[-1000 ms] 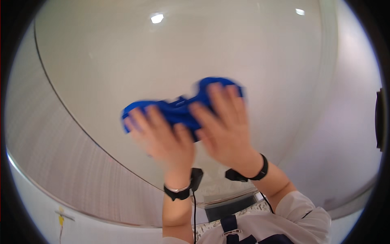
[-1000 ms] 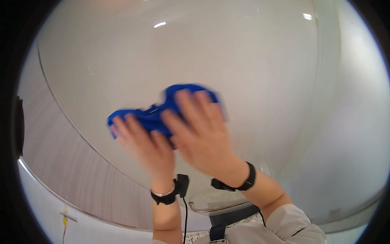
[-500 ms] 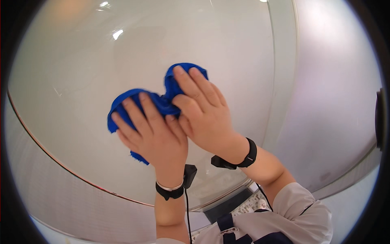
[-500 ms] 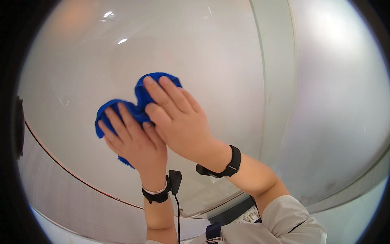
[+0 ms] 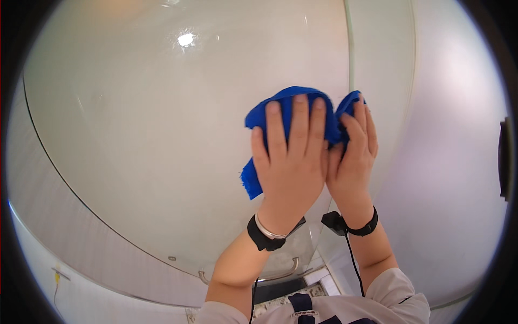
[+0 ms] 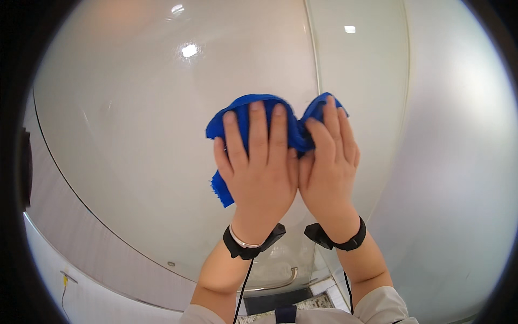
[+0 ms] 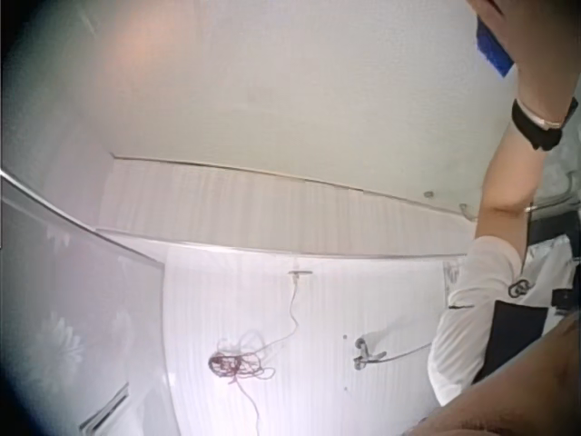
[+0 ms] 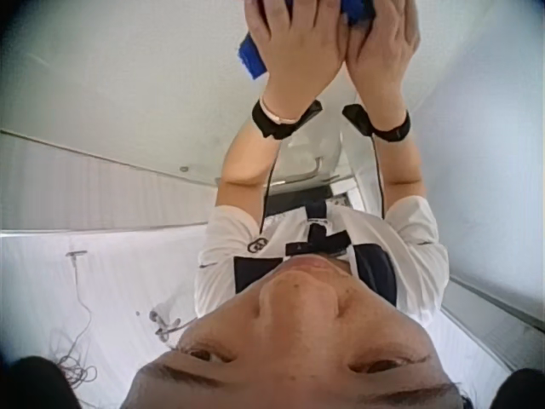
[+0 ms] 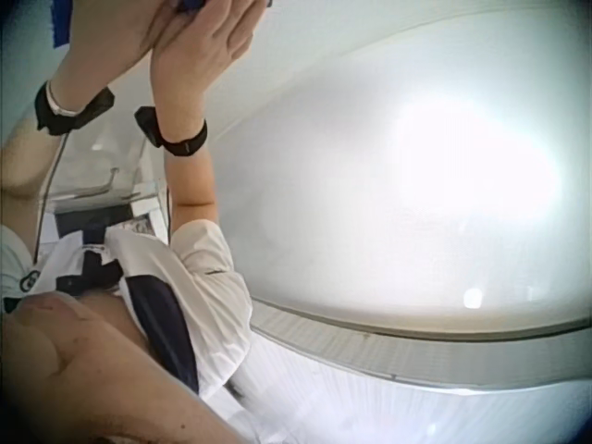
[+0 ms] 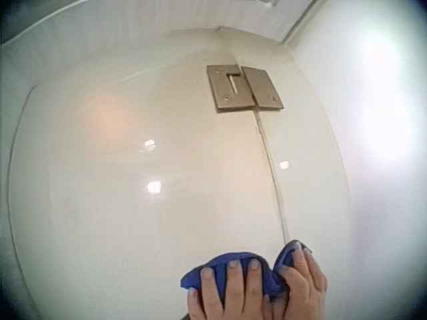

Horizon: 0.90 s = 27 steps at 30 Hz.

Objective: Using a blue cloth to wipe down the glass door and metal handle of a shower enclosure.

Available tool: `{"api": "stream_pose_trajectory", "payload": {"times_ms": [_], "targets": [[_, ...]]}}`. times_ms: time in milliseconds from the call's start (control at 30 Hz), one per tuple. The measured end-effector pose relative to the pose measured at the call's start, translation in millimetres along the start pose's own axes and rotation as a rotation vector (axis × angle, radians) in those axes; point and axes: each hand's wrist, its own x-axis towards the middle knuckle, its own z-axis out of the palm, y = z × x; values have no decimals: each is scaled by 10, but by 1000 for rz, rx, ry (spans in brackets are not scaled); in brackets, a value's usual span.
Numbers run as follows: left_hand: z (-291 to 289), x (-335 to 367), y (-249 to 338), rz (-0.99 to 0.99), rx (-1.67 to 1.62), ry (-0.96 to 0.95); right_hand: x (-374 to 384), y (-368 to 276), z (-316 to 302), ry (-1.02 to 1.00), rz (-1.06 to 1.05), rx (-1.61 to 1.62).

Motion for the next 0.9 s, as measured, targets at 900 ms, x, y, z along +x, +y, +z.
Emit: {"api": "stream_pose_trajectory", "payload": {"times_ms": [900], "targets": [[-361, -1076, -1369, -71, 76, -121, -829, -1236, 561, -203, 15, -98]]}}
